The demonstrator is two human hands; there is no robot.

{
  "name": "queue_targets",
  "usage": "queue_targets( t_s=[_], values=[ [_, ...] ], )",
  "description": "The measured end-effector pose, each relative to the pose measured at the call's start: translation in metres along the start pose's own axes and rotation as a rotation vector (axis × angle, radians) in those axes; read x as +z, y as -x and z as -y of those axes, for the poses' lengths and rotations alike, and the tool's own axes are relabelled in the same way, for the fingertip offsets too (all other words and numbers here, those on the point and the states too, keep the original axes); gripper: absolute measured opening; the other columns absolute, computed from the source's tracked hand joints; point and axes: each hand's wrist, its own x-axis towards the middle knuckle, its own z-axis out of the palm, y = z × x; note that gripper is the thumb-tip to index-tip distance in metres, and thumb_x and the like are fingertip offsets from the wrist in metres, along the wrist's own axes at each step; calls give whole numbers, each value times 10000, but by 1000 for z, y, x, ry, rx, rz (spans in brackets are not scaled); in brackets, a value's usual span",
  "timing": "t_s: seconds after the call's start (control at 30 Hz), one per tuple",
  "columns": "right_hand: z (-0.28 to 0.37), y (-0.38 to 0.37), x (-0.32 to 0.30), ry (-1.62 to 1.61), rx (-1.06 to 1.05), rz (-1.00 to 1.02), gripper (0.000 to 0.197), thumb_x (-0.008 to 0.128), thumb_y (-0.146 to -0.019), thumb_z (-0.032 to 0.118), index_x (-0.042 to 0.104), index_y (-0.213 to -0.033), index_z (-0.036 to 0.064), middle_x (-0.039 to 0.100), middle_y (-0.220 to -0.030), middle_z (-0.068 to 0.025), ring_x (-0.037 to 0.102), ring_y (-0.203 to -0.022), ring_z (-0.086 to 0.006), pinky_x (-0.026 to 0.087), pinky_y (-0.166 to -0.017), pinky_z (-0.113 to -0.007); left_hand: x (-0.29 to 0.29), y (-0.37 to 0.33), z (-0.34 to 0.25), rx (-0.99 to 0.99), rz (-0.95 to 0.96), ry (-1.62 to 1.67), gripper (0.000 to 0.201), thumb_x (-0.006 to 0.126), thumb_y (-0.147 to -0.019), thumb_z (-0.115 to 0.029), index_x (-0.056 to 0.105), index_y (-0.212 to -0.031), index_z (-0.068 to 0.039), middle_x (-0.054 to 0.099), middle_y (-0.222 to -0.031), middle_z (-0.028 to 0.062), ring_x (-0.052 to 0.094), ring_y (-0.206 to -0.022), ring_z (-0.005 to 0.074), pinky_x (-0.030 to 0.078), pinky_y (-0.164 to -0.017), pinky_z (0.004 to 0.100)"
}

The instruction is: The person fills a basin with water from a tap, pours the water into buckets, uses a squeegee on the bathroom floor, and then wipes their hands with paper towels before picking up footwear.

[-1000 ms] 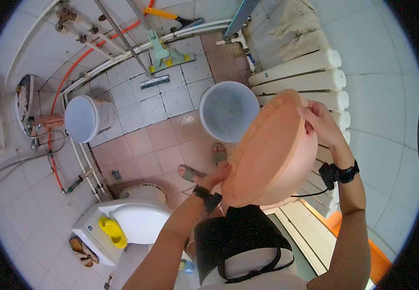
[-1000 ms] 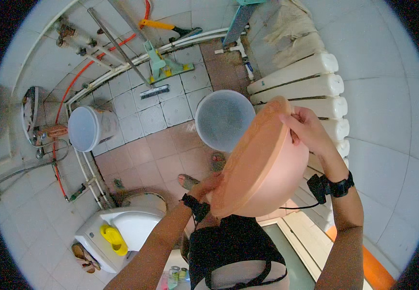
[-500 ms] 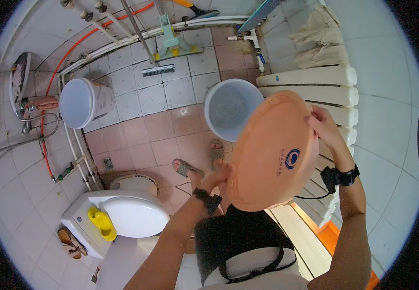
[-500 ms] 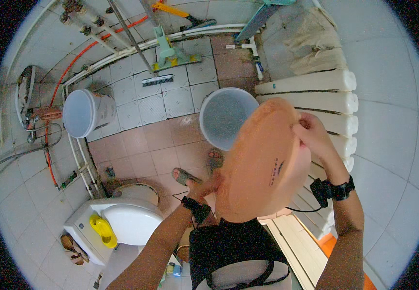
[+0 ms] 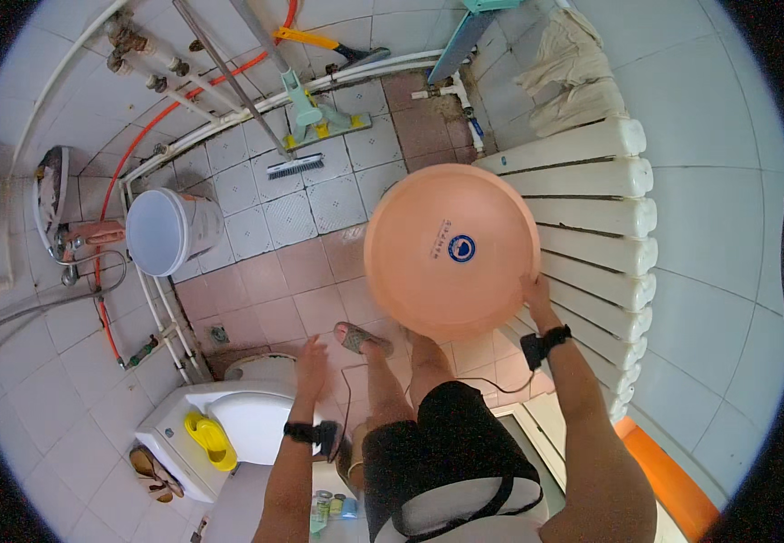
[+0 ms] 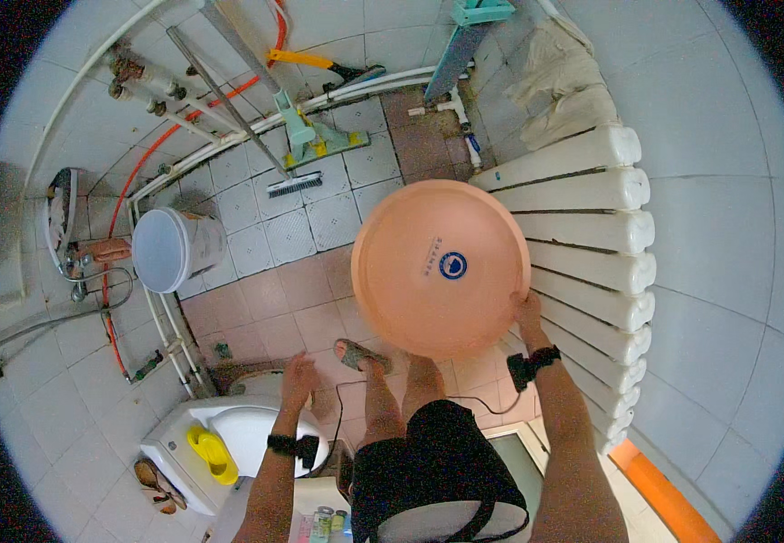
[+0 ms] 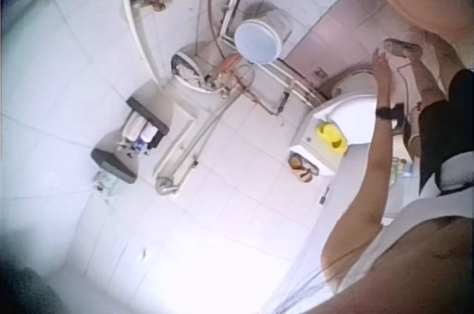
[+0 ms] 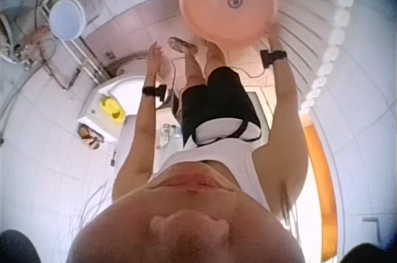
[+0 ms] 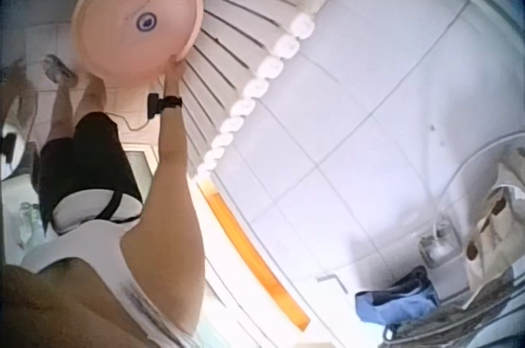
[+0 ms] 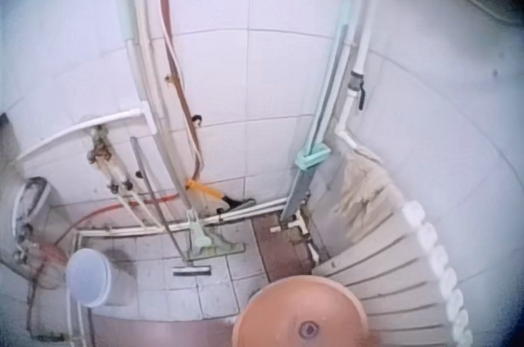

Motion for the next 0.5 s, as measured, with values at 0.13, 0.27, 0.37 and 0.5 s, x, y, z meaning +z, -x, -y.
queue_targets(
  t_s=[0.13, 0.27, 0.37, 0.5],
  values=[
    [-10, 1, 29, -312, 49, 63, 303, 521, -893, 238, 523, -665, 38, 485, -562, -23, 434, -503, -122, 336, -466, -310, -41, 81, 54, -140, -61, 162, 338, 488, -947, -214, 505, -1212, -4, 644, -925, 98, 619, -727, 148, 498, -613, 257],
    [-17, -5, 46, -49, 71, -8, 240, 516, -906, 237, 581, -817, 25, 580, -706, -84, 546, -607, -153, 423, -504, -293, -55, 156, 87, -277, -135, 85, 256, 457, -909, -62, 541, -1131, 34, 650, -892, 139, 646, -736, 174, 533, -664, 269],
    [8, 13, 52, -186, 294, 119, 278, 496, -922, 237, 540, -1069, 5, 609, -981, -140, 620, -815, -216, 539, -626, -336, -62, 206, 98, -347, -183, 109, 247, 466, -893, -47, 554, -1110, 31, 659, -900, 148, 648, -715, 187, 533, -664, 285],
    [-5, 5, 46, -455, 368, 290, 387, 447, -942, 265, 430, -1241, 20, 533, -1192, -160, 600, -978, -275, 561, -781, -386, -58, 252, 115, -325, -274, 212, 235, 472, -901, -59, 541, -1099, 46, 659, -875, 145, 645, -730, 185, 530, -662, 296]
  ],
)
